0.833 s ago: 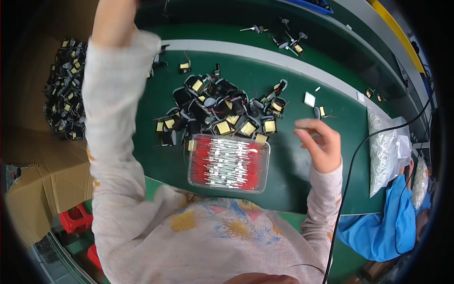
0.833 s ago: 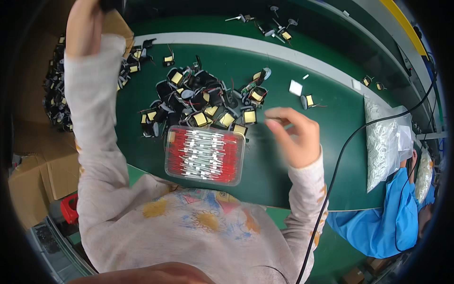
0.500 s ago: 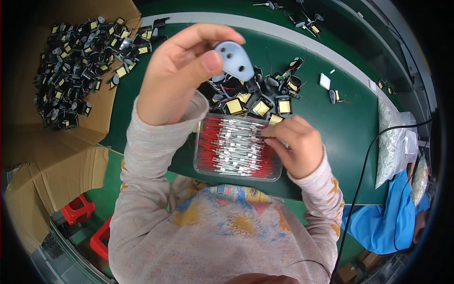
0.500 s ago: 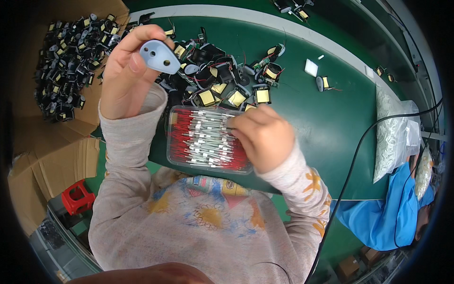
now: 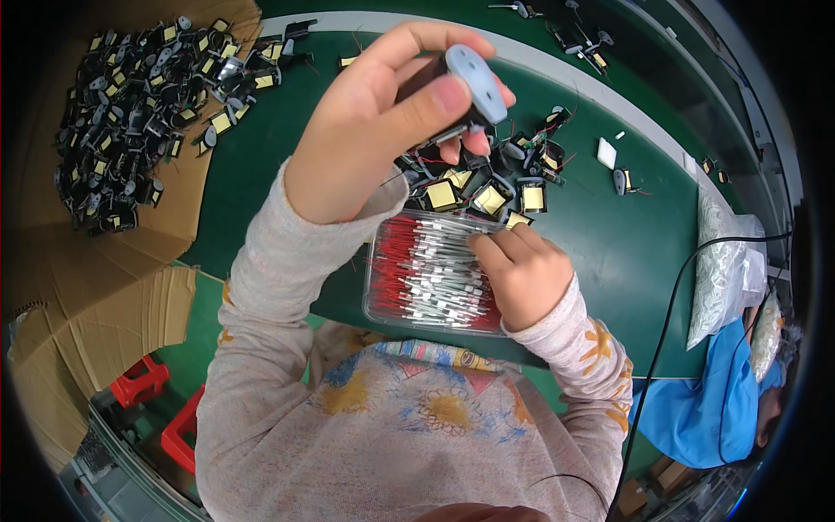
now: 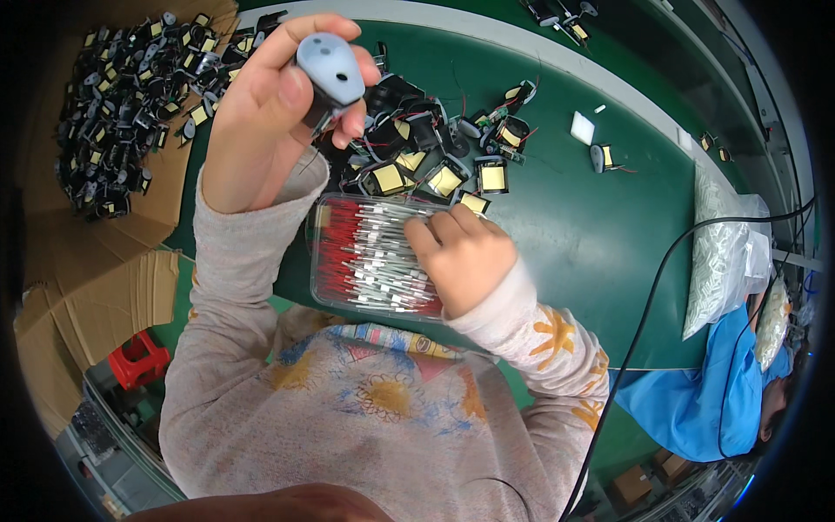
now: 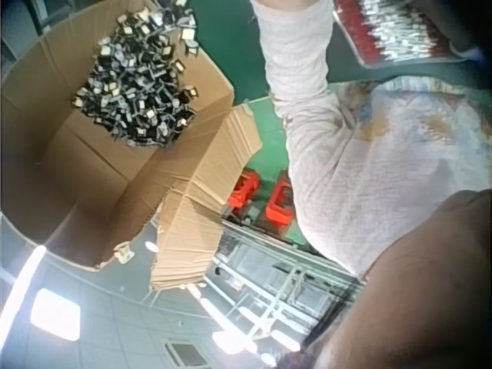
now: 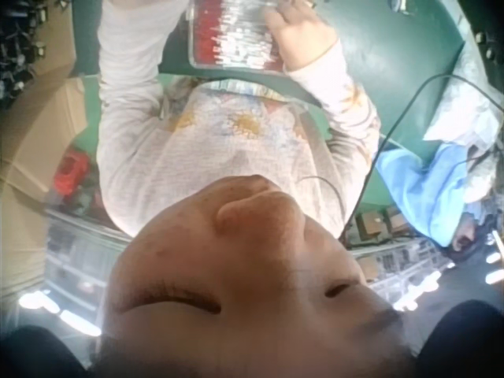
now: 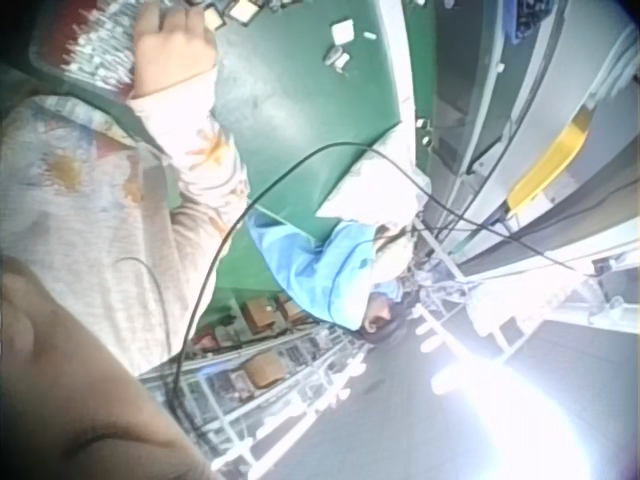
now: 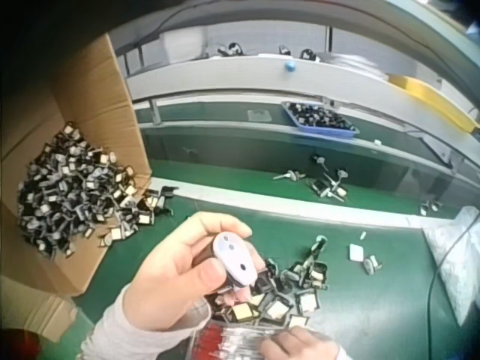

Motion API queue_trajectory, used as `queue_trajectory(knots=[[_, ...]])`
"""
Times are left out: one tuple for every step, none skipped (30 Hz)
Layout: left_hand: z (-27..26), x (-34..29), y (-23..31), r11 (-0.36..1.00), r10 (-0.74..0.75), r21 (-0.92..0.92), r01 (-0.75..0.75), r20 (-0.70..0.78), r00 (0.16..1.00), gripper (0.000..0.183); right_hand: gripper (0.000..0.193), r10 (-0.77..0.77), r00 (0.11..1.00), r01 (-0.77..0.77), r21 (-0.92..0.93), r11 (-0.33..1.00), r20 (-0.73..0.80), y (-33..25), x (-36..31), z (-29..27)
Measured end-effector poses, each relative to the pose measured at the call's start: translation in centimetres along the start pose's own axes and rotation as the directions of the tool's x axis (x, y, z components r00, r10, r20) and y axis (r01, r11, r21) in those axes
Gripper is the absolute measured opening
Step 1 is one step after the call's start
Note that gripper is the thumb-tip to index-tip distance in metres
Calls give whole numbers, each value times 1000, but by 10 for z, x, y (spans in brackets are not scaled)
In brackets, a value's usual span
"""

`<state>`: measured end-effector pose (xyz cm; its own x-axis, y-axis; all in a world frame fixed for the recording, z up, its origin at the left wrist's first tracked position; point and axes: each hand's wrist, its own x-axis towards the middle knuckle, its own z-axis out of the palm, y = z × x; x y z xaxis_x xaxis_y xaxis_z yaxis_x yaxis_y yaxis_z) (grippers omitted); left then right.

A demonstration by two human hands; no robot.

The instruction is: The person wires small black components with yellow tape to a central gray unit using a thin metal tool and handles components from a cardboard box and a plastic bin.

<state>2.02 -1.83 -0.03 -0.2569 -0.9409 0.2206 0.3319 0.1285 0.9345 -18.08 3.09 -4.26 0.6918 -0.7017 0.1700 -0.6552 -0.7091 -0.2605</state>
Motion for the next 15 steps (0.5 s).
queue_trajectory(knots=[[2,1,3,995,-2,96,3,-11,1000,56,20,-2,1000,1,40,999,13,3,0,-2],[-3,3,2,992,48,112,-53,43,998,56,22,-3,1000,1,80,997,26,7,0,-4],[-4,2,3,992,49,114,-54,41,998,56,22,-6,1000,4,80,997,25,10,0,-8],[-5,2,5,981,88,169,-96,54,995,56,25,2,999,-11,248,969,35,13,1,-15],[-7,2,8,965,125,224,-138,69,990,56,29,9,999,-27,408,913,46,16,2,-23],[-10,2,12,977,91,185,-104,81,993,55,34,3,993,-62,500,864,119,18,4,-36],[-8,1,13,976,96,187,-110,82,992,55,34,1,993,-59,497,866,116,22,4,-38],[-4,-2,15,982,72,170,-78,45,996,53,32,91,993,-120,711,693,79,25,3,-39],[-1,-2,17,988,48,148,-49,15,999,51,31,191,979,-149,872,466,65,28,3,-41],[-2,-1,15,995,13,99,-18,50,999,50,27,343,939,-23,987,159,-33,30,5,-35],[-3,-1,15,997,-9,77,-2,132,991,46,27,451,888,89,996,30,-93,30,11,-34],[-4,0,16,989,-26,145,-12,258,966,43,28,453,887,125,991,-54,-88,34,15,-33],[-4,0,16,977,-53,212,-30,378,924,41,29,453,888,161,977,-137,-82,37,17,-33],[0,2,9,956,19,253,-148,448,894,36,29,462,883,159,978,-133,-80,33,20,-35],[4,4,6,908,107,297,-294,514,851,37,29,470,880,154,979,-133,-74,28,24,-34]])
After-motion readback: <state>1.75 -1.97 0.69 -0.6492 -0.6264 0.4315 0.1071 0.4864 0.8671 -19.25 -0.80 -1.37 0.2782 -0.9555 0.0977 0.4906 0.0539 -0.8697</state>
